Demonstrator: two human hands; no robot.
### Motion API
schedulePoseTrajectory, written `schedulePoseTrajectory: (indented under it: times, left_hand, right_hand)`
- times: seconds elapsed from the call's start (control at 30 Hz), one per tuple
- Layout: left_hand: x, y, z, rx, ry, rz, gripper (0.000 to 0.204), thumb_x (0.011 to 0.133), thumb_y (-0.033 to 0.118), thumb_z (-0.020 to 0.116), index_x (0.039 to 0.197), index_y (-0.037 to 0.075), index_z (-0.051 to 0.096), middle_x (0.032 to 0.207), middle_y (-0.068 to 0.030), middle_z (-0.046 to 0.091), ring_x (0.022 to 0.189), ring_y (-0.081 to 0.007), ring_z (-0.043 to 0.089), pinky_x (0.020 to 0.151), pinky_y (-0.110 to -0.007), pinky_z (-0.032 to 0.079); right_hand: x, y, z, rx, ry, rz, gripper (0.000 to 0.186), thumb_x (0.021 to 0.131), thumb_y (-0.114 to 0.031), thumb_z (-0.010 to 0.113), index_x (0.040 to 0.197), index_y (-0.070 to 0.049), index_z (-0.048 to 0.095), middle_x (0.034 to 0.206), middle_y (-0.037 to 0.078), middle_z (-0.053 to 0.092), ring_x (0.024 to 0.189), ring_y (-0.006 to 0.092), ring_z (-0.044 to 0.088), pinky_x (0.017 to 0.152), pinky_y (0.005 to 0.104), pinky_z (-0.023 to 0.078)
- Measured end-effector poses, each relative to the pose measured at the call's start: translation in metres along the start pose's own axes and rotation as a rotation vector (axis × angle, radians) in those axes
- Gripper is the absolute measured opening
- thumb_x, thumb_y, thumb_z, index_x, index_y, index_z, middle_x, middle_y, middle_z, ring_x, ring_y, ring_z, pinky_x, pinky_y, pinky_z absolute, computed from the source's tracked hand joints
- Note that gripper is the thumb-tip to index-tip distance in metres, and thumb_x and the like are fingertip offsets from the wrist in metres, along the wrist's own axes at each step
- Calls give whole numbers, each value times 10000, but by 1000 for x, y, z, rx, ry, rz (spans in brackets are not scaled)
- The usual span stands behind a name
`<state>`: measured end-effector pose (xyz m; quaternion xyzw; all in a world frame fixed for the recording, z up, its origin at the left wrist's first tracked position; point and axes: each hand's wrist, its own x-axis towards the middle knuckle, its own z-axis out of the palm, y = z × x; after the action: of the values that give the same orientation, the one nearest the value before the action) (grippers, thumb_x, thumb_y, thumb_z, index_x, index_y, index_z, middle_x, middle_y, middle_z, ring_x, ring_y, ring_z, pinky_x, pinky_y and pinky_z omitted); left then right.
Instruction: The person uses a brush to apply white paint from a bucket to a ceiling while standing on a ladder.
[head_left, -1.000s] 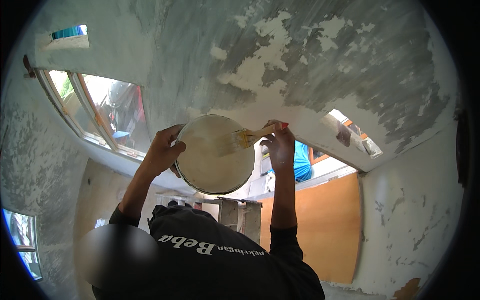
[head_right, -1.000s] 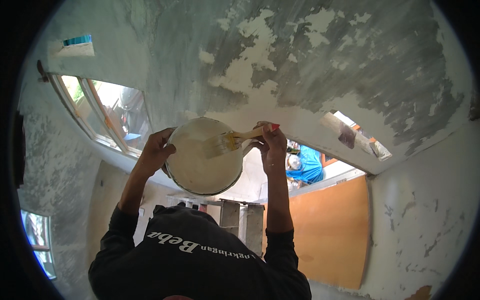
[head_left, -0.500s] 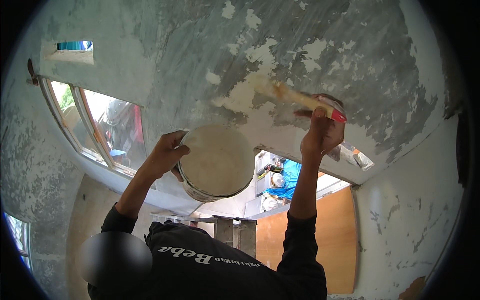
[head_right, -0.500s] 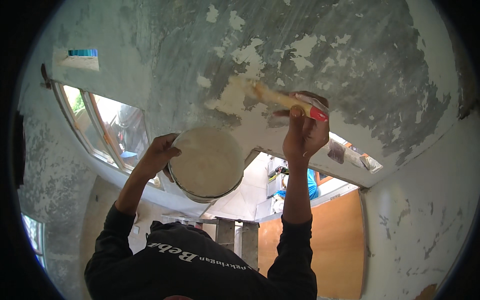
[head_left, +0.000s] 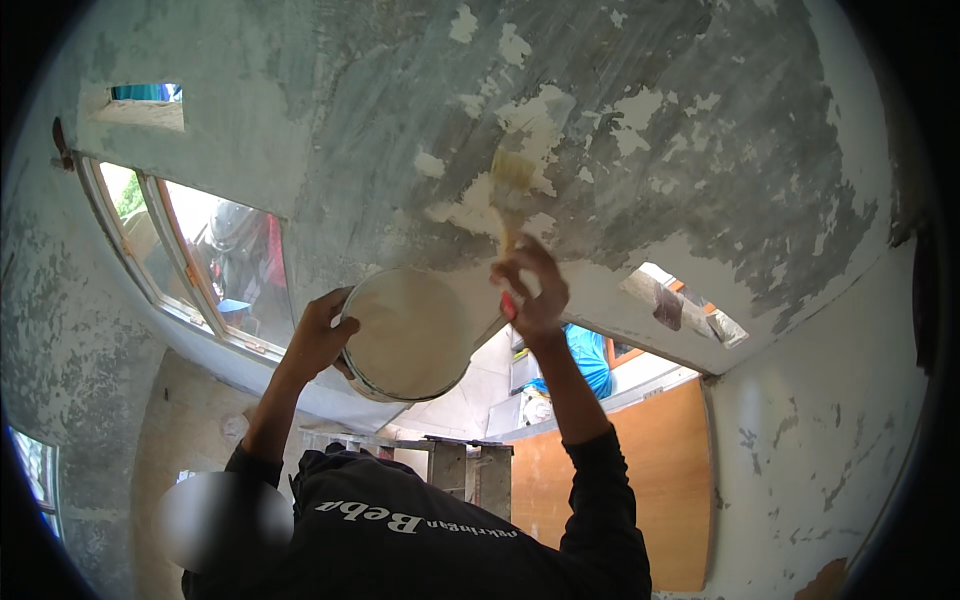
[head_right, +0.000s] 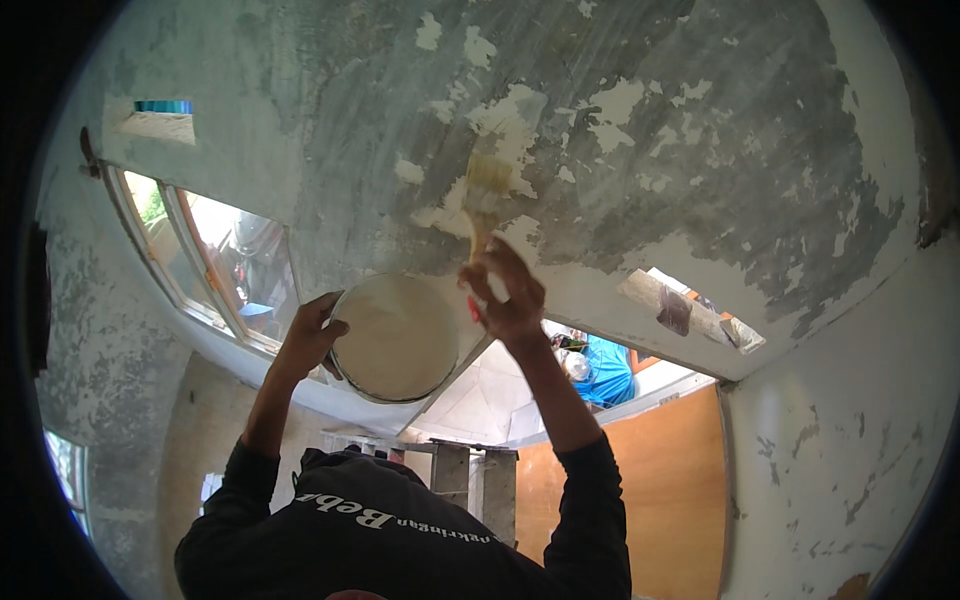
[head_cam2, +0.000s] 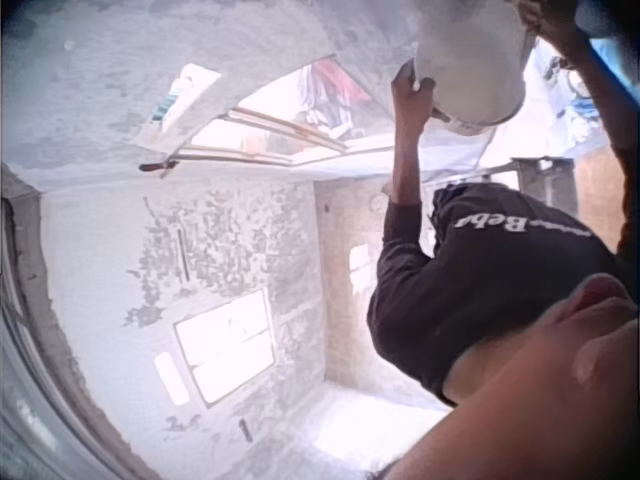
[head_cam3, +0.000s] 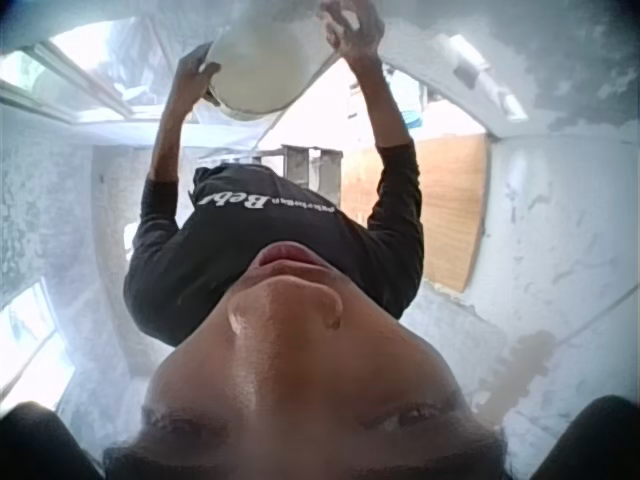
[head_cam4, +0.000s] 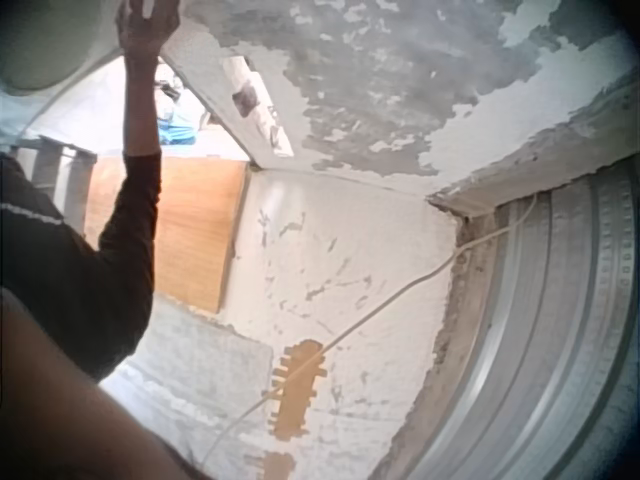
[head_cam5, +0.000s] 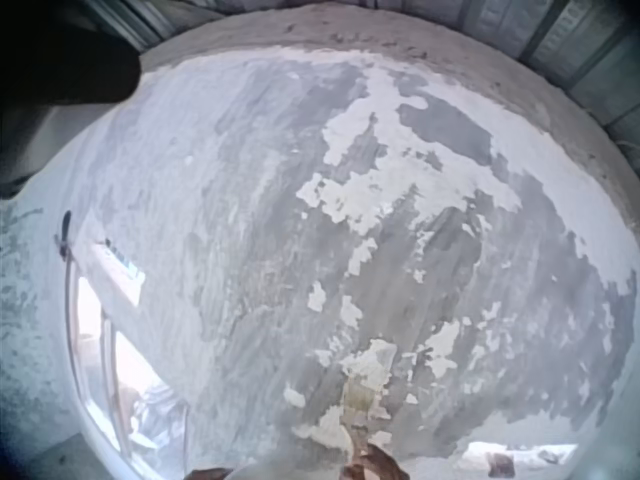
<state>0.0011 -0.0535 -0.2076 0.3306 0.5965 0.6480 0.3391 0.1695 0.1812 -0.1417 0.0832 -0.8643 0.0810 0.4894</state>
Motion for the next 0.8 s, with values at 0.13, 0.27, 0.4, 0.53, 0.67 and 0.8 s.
schedulePoseTrajectory:
  times: [0.13, 0.27, 0.4, 0.53, 0.67, 0.8]
  left_hand:
    - [-10, -29, -6, 9, 83, 3, 504, 769, 13, 481, 1266, -61, 449, 1167, -182, 579, 743, -273, 673, 402, -306, 572]
    - [-17, -51, -12, 20, 85, -34, 503, 766, 9, 481, 1262, -67, 448, 1162, -195, 583, 737, -270, 674, 399, -312, 564]
    - [-21, -60, -17, 70, 103, -16, 506, 754, 3, 489, 1251, -86, 453, 1151, -213, 589, 697, -273, 675, 397, -323, 546]
    - [-22, -61, -14, 97, 114, 2, 511, 748, 8, 498, 1249, -88, 458, 1152, -220, 588, 665, -277, 674, 396, -326, 542]
    - [-20, -71, -15, 202, 131, 86, 513, 751, 14, 500, 1252, -84, 458, 1155, -221, 587, 651, -272, 673, 394, -326, 543]
    - [-22, -72, -12, 178, 121, 99, 501, 753, 9, 504, 1245, -83, 465, 1119, -210, 599, 630, -254, 668, 396, -327, 542]
  right_hand:
    - [-41, -11, 25, -172, -36, -169, 410, 545, 99, 649, 918, -67, 681, 1076, 100, 559, 1022, 336, 602, 818, 395, 553]
    - [-80, -21, 42, -52, -65, -111, 350, 582, 81, 716, 905, -49, 682, 1047, 108, 554, 1027, 341, 604, 755, 379, 586]
    - [-99, -26, 51, 10, -71, -77, 393, 615, 94, 714, 974, -53, 649, 1038, 114, 563, 1005, 344, 614, 730, 371, 590]
    - [-99, -24, 53, 55, -63, -43, 357, 680, 84, 704, 990, -38, 576, 1023, 121, 586, 996, 312, 623, 750, 350, 574]
    - [-58, -20, 38, 70, -105, 113, 212, 787, 29, 634, 979, -15, 558, 1013, 154, 594, 918, 344, 632, 720, 399, 565]
    - [21, -11, 0, -48, -43, 173, 169, 791, 28, 630, 950, -19, 599, 935, 134, 605, 799, 290, 633, 643, 346, 500]
